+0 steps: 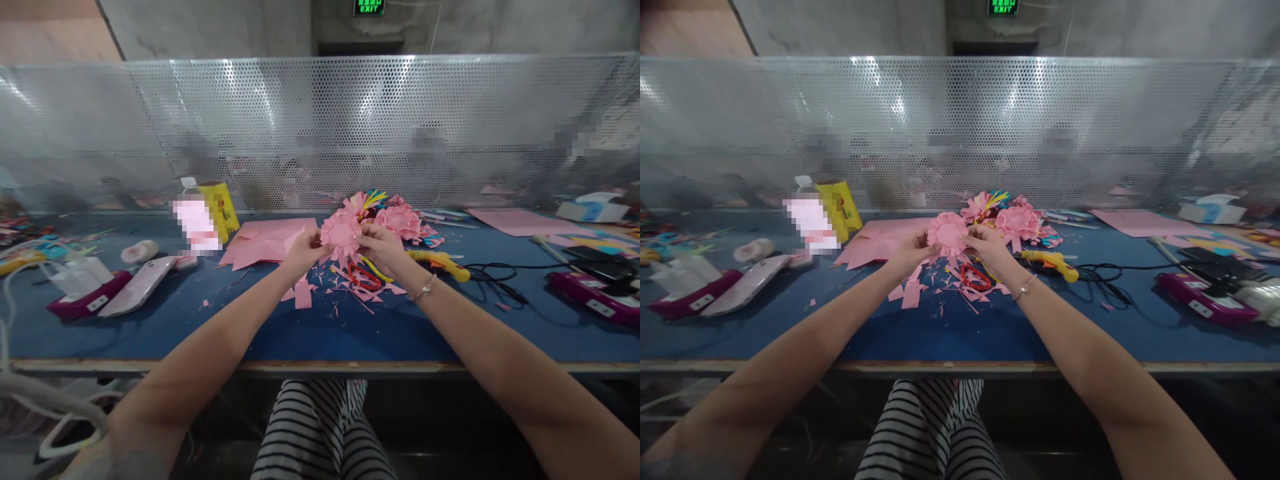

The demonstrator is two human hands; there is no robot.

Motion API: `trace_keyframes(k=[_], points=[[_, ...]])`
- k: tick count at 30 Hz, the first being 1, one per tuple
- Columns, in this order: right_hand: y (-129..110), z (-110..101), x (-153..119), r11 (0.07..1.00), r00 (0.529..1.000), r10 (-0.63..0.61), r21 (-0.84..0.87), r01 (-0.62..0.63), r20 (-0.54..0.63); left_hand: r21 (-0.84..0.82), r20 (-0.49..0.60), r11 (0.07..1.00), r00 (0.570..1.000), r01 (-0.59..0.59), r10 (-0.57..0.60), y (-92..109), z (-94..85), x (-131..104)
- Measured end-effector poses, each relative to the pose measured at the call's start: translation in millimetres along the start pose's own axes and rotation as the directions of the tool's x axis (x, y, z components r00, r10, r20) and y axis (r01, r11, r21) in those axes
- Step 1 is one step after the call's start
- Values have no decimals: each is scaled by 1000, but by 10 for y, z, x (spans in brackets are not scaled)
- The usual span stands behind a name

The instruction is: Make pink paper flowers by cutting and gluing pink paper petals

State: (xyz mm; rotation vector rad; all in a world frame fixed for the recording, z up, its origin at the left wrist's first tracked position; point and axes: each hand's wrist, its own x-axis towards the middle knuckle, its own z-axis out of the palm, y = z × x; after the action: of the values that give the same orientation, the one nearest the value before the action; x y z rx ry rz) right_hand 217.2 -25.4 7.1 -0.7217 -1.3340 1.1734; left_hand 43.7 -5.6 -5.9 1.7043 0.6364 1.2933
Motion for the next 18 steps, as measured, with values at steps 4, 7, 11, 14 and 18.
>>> trace_keyframes(k=[4,7,11,14,18], points=[[2,18,-7,1000,1000,-15,-8,15,-3,-71,29,997,1000,3,-1,18,18,-29],[5,23,-3,1000,1000,-24,-20,24,-8,-78,-24,997,999,29,-31,32,24,-38],[6,17,0,999,999,-34,-40,34,-8,-12,-97,997,993,71,-71,39,7,-25],[3,8,-7,999,1000,-17,-36,18,3,9,-90,997,993,83,-81,53,-3,-18],[11,-9,-9,999,999,26,21,-27,43,-5,-88,995,991,99,-99,89,0,-19]])
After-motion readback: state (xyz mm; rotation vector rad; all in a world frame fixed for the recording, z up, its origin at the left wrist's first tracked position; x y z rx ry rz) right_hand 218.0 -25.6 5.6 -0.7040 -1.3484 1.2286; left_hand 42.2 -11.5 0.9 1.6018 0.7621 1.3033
